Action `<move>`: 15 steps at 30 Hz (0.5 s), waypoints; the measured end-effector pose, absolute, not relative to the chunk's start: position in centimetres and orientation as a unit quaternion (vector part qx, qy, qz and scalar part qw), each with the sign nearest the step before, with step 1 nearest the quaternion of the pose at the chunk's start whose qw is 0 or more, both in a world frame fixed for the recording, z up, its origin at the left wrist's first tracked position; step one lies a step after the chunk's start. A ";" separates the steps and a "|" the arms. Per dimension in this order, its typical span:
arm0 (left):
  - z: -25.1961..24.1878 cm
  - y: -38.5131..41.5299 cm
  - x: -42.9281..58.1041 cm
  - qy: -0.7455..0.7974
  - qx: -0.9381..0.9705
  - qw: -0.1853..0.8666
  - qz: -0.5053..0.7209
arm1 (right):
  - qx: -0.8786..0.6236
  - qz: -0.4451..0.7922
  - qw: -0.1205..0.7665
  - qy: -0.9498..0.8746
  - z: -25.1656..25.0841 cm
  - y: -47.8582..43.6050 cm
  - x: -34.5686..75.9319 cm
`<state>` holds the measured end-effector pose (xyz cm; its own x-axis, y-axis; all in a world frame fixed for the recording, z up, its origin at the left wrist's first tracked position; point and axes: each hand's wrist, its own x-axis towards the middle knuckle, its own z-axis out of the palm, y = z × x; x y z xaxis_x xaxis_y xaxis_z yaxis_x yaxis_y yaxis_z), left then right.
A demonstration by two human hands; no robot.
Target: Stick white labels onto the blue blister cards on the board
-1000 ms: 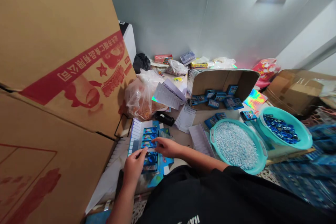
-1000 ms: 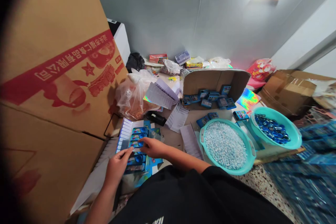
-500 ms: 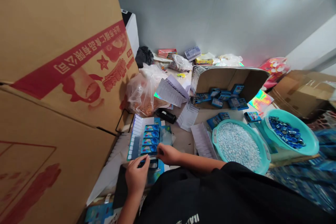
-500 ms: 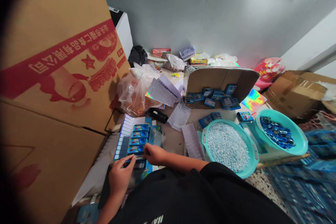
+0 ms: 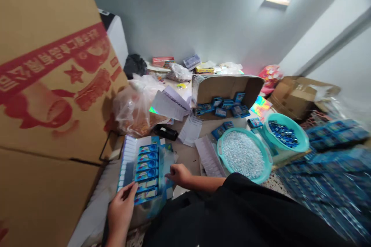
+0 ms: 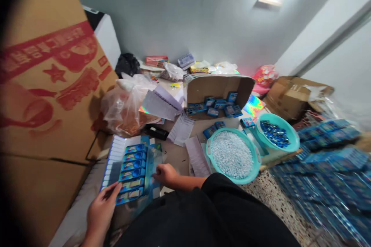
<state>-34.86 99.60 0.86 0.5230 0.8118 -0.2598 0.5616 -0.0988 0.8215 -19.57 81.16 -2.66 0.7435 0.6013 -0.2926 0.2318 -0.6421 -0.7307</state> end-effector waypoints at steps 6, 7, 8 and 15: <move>2.6 96.7 -36.7 0.475 0.691 0.473 0.269 | -0.943 0.062 0.295 -0.142 0.0 71.6 -16.4; 2.8 96.2 -37.0 0.452 0.696 0.481 0.282 | -0.954 0.040 0.267 -0.130 0.4 70.3 -16.0; 2.9 95.8 -37.1 0.428 0.702 0.488 0.293 | -0.964 0.025 0.236 -0.121 0.8 69.2 -15.7; 2.8 94.3 -36.5 0.320 0.730 0.455 0.397 | -0.987 0.074 0.128 -0.067 3.4 67.7 -13.7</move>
<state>-36.51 94.33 2.77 0.4805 0.8286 0.2874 0.1062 -0.3802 0.9188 -13.72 67.68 3.42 0.9801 0.1515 -0.1281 0.1139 -0.9582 -0.2624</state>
